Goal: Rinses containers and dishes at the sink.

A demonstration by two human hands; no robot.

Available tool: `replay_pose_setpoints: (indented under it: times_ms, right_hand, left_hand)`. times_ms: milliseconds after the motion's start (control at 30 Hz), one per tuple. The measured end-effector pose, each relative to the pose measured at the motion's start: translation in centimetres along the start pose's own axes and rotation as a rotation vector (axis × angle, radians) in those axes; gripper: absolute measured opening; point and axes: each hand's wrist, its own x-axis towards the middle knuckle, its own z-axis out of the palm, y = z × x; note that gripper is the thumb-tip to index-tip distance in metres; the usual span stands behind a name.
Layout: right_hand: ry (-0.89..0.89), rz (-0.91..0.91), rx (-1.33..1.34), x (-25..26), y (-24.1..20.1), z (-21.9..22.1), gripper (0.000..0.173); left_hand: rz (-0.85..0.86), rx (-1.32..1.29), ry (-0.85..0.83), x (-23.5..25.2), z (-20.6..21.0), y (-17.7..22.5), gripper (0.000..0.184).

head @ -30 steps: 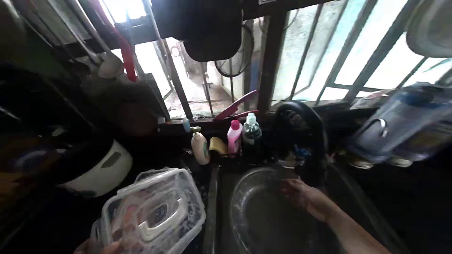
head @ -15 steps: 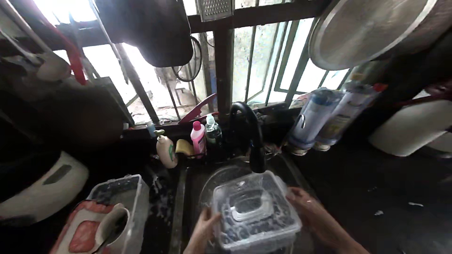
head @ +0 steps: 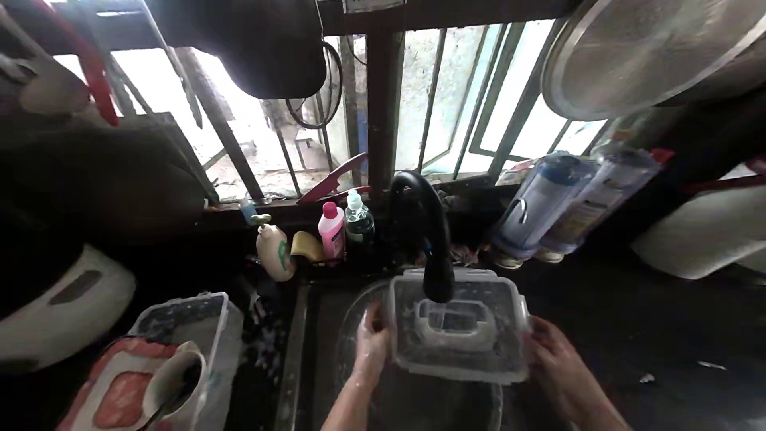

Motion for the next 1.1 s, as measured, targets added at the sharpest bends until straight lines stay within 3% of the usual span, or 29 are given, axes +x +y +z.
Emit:
replay_pose_setpoints:
  times_ms: [167,267,367,433,533,733,833,933,1100]
  right_hand:
    - [-0.163,0.148,0.317,0.9,4.5,9.6,0.051]
    - [-0.293,0.185,0.376,0.6,4.9,13.8,0.05]
    - [-0.381,0.222,0.339,0.4,4.2,14.6,0.051]
    - [-0.404,0.223,0.307,0.2,3.2,13.2,0.046]
    - [-0.39,0.206,0.28,-0.6,0.3,8.9,0.039]
    - [-0.207,0.06,0.116,-3.3,-5.3,-0.5,0.048]
    - [-0.117,0.021,0.041,-4.7,-7.0,-3.5,0.048]
    - [-0.054,0.013,0.078,-4.9,-6.0,-5.3,0.044]
    - [-0.019,0.177,0.137,-2.8,-0.4,-4.0,0.04]
  left_hand:
    - [0.221,0.144,0.166,-2.0,-5.1,4.6,0.056]
    - [0.216,0.208,0.298,-3.3,-8.4,5.3,0.056]
    - [0.127,0.198,0.391,-4.1,-11.2,3.5,0.059]
    - [0.008,0.227,0.379,-4.7,-11.8,1.8,0.057]
    - [-0.21,0.31,0.189,-5.0,-10.2,-1.3,0.051]
    - [-0.562,0.031,-0.195,-3.3,1.2,-6.0,0.046]
    - [-0.511,-0.005,-0.29,-1.7,5.9,-5.8,0.038]
    - [-0.366,0.063,-0.265,-0.4,7.8,-4.2,0.041]
    - [-0.199,0.185,-0.11,0.1,3.3,0.3,0.044]
